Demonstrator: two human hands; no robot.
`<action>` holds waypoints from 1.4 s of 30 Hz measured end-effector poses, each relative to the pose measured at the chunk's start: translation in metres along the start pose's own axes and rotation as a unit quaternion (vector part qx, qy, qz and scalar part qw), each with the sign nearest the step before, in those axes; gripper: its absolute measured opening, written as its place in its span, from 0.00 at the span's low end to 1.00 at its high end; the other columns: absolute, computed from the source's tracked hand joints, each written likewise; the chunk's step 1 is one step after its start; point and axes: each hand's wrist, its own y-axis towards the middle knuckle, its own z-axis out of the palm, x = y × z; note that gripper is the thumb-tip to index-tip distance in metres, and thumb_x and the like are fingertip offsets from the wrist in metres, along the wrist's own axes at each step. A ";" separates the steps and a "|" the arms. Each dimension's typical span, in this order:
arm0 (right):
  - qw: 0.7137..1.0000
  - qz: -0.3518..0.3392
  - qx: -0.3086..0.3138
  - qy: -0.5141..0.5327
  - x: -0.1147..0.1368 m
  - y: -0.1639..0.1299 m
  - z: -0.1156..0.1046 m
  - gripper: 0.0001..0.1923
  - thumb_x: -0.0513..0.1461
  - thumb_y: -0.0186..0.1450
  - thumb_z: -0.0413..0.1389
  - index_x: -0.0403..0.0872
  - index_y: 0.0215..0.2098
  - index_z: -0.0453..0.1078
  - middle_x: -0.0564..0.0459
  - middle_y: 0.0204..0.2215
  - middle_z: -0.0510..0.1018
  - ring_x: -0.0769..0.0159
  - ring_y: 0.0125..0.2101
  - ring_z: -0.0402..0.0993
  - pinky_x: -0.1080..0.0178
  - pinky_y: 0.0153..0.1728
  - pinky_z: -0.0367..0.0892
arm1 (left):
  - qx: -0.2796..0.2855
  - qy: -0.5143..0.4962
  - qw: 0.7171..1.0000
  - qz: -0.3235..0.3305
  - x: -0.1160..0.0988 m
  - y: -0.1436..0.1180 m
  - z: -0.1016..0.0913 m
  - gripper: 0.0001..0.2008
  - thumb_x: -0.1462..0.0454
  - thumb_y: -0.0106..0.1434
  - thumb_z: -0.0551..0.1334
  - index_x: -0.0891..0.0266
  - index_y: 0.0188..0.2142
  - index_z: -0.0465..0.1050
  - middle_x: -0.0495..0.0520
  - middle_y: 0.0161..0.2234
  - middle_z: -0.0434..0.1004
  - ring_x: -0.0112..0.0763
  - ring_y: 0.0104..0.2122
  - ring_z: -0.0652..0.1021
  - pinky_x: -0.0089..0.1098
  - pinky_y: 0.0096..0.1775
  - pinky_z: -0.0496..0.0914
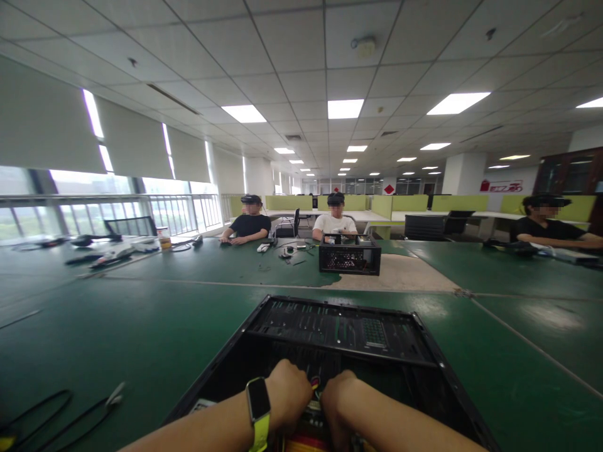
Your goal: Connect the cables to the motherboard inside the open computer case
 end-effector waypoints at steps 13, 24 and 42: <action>1.000 0.005 -0.002 0.000 -0.002 0.002 0.003 0.31 0.41 0.41 0.64 0.39 0.43 0.71 0.43 0.39 0.77 0.52 0.39 0.73 0.58 0.38 0.70 | -0.006 -0.002 1.000 0.001 -0.001 -0.002 0.000 0.20 0.59 0.51 0.62 0.64 0.44 0.70 0.63 0.38 0.76 0.45 0.39 0.76 0.42 0.38 0.69; 1.000 0.003 -0.006 0.010 -0.002 0.007 0.003 0.33 0.39 0.40 0.64 0.37 0.45 0.70 0.40 0.40 0.76 0.50 0.39 0.73 0.56 0.40 0.70 | 0.003 0.001 1.000 -0.003 -0.001 0.001 0.001 0.27 0.64 0.42 0.68 0.63 0.45 0.70 0.63 0.38 0.77 0.46 0.38 0.76 0.42 0.38 0.69; 1.000 0.001 -0.001 0.013 -0.001 0.006 0.000 0.34 0.39 0.39 0.65 0.37 0.45 0.69 0.39 0.41 0.75 0.50 0.40 0.72 0.55 0.40 0.69 | 0.021 -0.002 1.000 -0.004 -0.001 -0.002 -0.005 0.27 0.64 0.42 0.68 0.64 0.45 0.70 0.62 0.42 0.75 0.45 0.41 0.75 0.42 0.40 0.69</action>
